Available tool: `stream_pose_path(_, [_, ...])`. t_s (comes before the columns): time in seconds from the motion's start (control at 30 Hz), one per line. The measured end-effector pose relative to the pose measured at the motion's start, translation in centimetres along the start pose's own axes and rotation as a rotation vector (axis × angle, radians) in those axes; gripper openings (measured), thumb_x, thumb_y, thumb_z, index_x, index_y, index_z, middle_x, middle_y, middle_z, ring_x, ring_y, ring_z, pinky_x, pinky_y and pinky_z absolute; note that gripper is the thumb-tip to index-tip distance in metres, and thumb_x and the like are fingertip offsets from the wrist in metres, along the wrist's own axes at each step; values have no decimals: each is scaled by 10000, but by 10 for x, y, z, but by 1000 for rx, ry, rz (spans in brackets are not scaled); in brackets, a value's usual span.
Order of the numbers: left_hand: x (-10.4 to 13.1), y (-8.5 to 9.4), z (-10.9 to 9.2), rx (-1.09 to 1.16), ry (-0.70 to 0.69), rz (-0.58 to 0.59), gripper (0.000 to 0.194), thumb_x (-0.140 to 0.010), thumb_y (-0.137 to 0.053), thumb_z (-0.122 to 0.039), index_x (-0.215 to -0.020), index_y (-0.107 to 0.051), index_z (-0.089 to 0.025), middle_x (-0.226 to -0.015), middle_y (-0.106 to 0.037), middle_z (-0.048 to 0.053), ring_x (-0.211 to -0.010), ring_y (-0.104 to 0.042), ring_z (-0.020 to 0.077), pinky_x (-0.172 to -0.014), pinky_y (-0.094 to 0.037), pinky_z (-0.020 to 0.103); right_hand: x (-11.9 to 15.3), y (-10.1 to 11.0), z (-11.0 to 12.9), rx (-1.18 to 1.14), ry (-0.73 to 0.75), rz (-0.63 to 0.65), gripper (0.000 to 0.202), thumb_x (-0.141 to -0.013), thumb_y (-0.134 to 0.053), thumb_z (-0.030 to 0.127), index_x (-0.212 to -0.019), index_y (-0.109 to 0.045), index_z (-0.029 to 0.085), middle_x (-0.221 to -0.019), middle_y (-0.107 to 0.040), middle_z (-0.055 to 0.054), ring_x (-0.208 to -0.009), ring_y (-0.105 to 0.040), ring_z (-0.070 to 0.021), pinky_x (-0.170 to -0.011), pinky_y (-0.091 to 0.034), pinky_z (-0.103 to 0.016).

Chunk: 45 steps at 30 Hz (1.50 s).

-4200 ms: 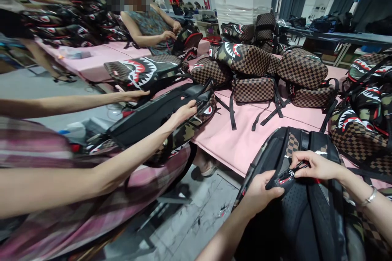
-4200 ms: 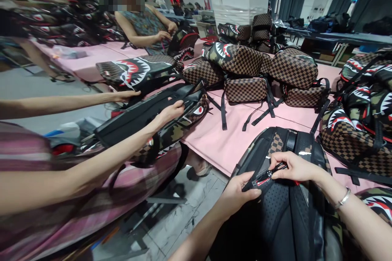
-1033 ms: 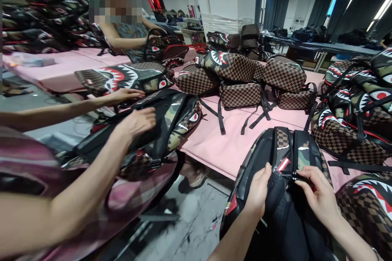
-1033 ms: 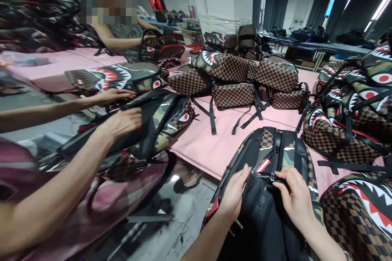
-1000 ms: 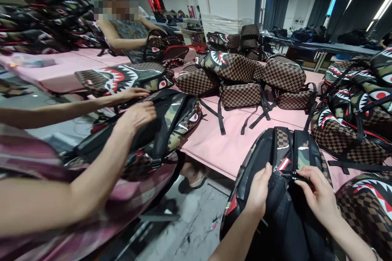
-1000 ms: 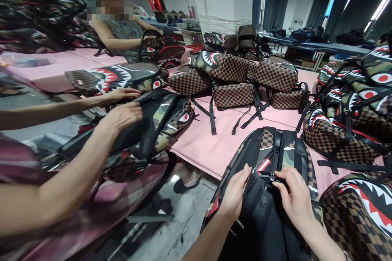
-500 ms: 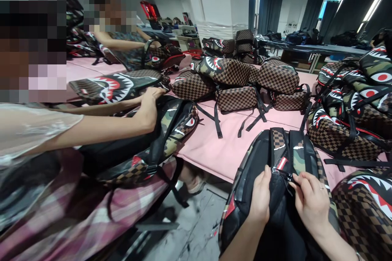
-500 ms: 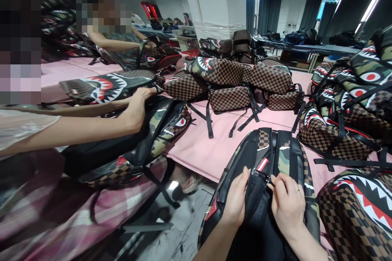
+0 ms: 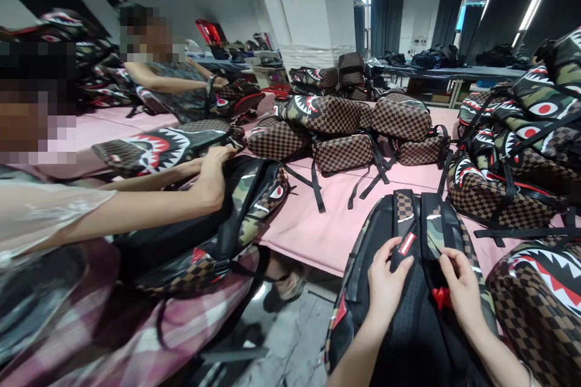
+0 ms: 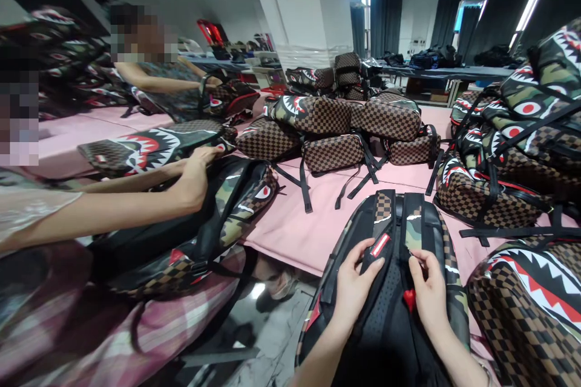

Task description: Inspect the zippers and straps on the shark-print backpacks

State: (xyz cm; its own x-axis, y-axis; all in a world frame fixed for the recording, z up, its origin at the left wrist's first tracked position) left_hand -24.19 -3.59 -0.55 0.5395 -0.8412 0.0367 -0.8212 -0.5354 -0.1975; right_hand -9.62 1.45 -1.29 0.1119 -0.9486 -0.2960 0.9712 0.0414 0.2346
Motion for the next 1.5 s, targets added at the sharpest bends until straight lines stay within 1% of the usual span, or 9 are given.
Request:
stream_pose_path(0.17, [-7,-1,2,-38,-6,27,376,-617,-720,-226,-983,-638,-201,-1011,-647,58,-928,-570,204,-864,-414,318,-16,-7,-11,-8,-36,88,306,-804,-533,421,-985,-569,177,-942,-660,-79,-847,-619,-217,-737,-491,-344])
stream_pose_path(0.27, [-2,-4,2,-33,-18,30,371,-620,-715,-221,-979,-630,-192,-1015,-645,59,-928,-573,198,-874,-406,308,-38,-22,-17,57,-17,111,301,-727,-606,425,-900,-588,179,-852,-672,-54,-757,-624,-209,-691,-487,-333])
stream_pose_path(0.37, [4,-4,-1,-43,-4,23,371,-616,-719,-226,-974,-627,-185,-1001,-646,56,-923,-574,191,-876,-410,298,-62,-30,-25,94,-18,56,244,-756,-545,428,-743,-574,186,-713,-642,-29,-683,-594,-204,-658,-464,-340])
stream_pose_path(0.47, [7,4,-6,23,56,26,433,-632,-718,-267,-1039,-599,-182,-1052,-629,66,-920,-578,190,-813,-454,284,-76,-26,-30,123,-11,6,276,-802,-464,433,-741,-551,178,-708,-619,-39,-698,-580,-207,-673,-453,-355])
stream_pose_path(0.57, [6,15,-8,138,185,86,572,-638,-720,-317,-1163,-531,-192,-1073,-618,75,-738,-589,151,-634,-501,259,-76,-15,-29,143,53,94,256,-743,-566,426,-824,-576,184,-804,-630,-34,-756,-586,-205,-708,-453,-350])
stream_pose_path(0.67, [3,25,-6,219,260,137,658,-603,-751,-313,-1208,-510,-213,-1073,-617,64,-594,-549,90,-571,-501,238,-69,-5,-23,170,141,215,248,-712,-626,396,-880,-616,214,-892,-622,-32,-805,-578,-205,-739,-448,-351])
stream_pose_path(0.97, [-1,37,4,307,304,177,676,-588,-765,-246,-1219,-521,-231,-1086,-620,59,-575,-555,61,-544,-505,197,-76,-10,-11,265,490,461,124,-773,-621,285,-871,-616,208,-841,-614,-43,-837,-550,-208,-770,-436,-365])
stream_pose_path(1.2, [-3,42,6,338,331,218,678,-613,-746,-229,-1244,-500,-242,-1188,-570,72,-578,-558,52,-517,-520,188,-91,-23,-8,187,499,663,135,-764,-637,324,-826,-609,208,-811,-609,-29,-782,-537,-192,-730,-419,-342])
stream_pose_path(1.5, [-8,50,12,381,371,220,672,-618,-747,-198,-1242,-504,-246,-1164,-583,79,-501,-537,23,-508,-519,185,-96,-33,-13,72,409,723,172,-743,-637,364,-732,-615,194,-743,-597,-20,-741,-529,-179,-715,-409,-327])
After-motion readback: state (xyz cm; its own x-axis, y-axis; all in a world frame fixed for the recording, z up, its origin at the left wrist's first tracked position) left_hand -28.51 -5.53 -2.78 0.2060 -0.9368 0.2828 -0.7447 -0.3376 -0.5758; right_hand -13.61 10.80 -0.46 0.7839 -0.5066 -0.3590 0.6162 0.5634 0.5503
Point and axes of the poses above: each hand's wrist, its own x-axis away from the middle knuckle, its own y-axis out of the back of the hand, z = x × y, the point moved 1 cm from there along -x, towards the middle knuckle
